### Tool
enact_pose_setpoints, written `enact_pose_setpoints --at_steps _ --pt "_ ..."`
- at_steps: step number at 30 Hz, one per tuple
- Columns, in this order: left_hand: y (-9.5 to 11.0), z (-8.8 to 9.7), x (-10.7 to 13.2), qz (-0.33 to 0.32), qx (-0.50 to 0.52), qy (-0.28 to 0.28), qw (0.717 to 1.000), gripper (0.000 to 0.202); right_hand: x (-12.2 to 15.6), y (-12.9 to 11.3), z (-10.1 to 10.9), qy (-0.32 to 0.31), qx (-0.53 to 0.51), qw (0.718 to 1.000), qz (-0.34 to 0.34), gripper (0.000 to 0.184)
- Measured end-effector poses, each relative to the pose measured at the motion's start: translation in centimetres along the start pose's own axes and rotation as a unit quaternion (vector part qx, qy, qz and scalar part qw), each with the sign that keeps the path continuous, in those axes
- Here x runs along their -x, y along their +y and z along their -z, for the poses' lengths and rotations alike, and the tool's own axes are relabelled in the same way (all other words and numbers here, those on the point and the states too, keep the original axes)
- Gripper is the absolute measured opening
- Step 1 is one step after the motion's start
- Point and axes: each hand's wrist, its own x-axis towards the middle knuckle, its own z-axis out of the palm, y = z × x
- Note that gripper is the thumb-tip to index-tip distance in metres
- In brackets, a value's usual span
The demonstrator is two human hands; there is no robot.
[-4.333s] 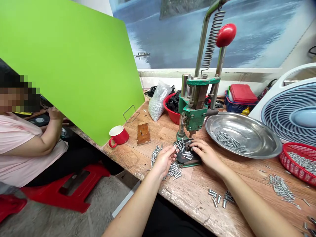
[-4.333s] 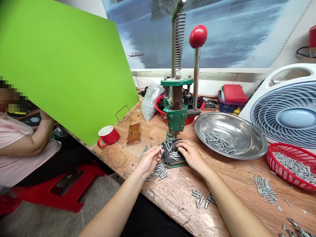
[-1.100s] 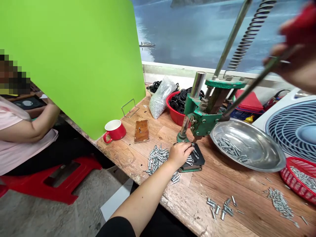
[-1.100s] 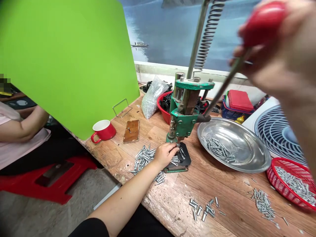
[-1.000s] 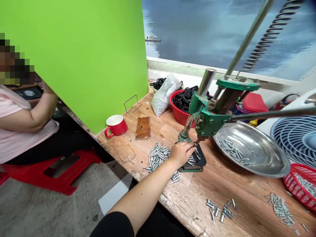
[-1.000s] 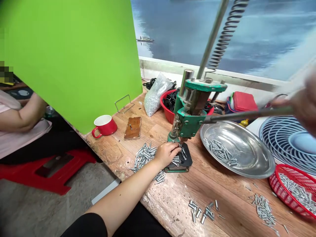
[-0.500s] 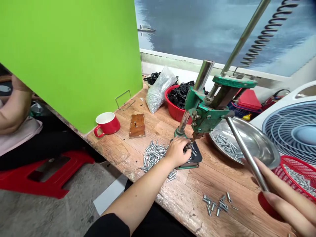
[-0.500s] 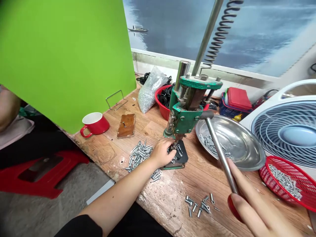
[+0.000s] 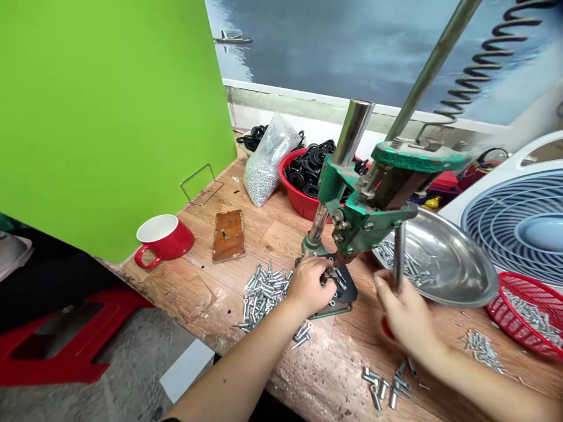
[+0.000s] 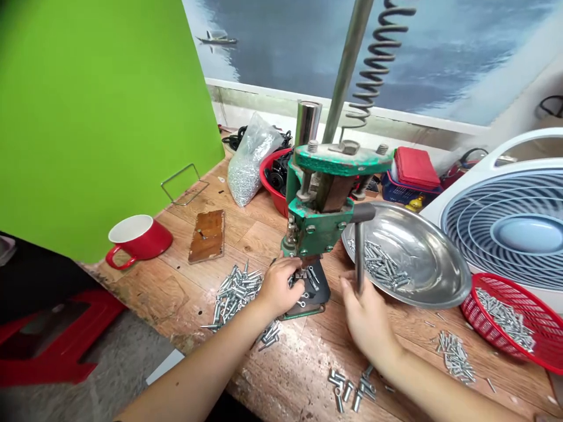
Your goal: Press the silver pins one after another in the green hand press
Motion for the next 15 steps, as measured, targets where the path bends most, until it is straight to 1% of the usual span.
enact_pose_setpoints --at_steps 2,3,5,7,9,11,12,14,15 --pt "-0.2 0.0 -0.1 -0.005 -0.004 -0.003 1.0 0.032 -1.8 1.2 -2.6 0.07 0.0 0.997 0.035 0.036" --pt "-0.2 0.0 -0.1 -0.007 -0.007 -0.006 1.0 0.033 -2.5 1.5 -3.6 0.09 -0.004 0.995 0.038 0.036" --pt "-0.2 -0.1 0.0 -0.007 -0.019 -0.012 1.0 0.033 -3.6 1.9 -5.0 0.094 0.002 0.995 0.031 0.036" --pt "0.0 -0.1 0.0 -0.004 -0.037 -0.014 0.999 0.032 -3.8 1.9 -5.3 0.08 0.007 0.996 0.03 0.035" --pt "0.6 0.2 0.0 -0.005 -0.054 -0.018 0.998 0.032 -3.2 1.5 -4.6 0.066 0.0 0.997 0.037 0.036" --pt "1.2 1.2 0.1 -0.019 -0.062 -0.033 0.997 0.038 -1.8 0.9 -3.0 0.074 0.001 0.995 0.064 0.04" --pt "1.5 2.0 0.2 -0.029 -0.065 -0.045 0.996 0.042 -0.7 0.5 -1.9 0.088 0.009 0.992 0.086 0.045" --pt "1.5 4.5 0.5 -0.037 -0.079 -0.067 0.994 0.047 2.1 -0.3 0.8 0.12 0.022 0.981 0.148 0.053" --pt "1.1 6.0 0.7 -0.03 -0.095 -0.076 0.992 0.043 3.6 -0.8 2.5 0.125 0.02 0.975 0.182 0.051"
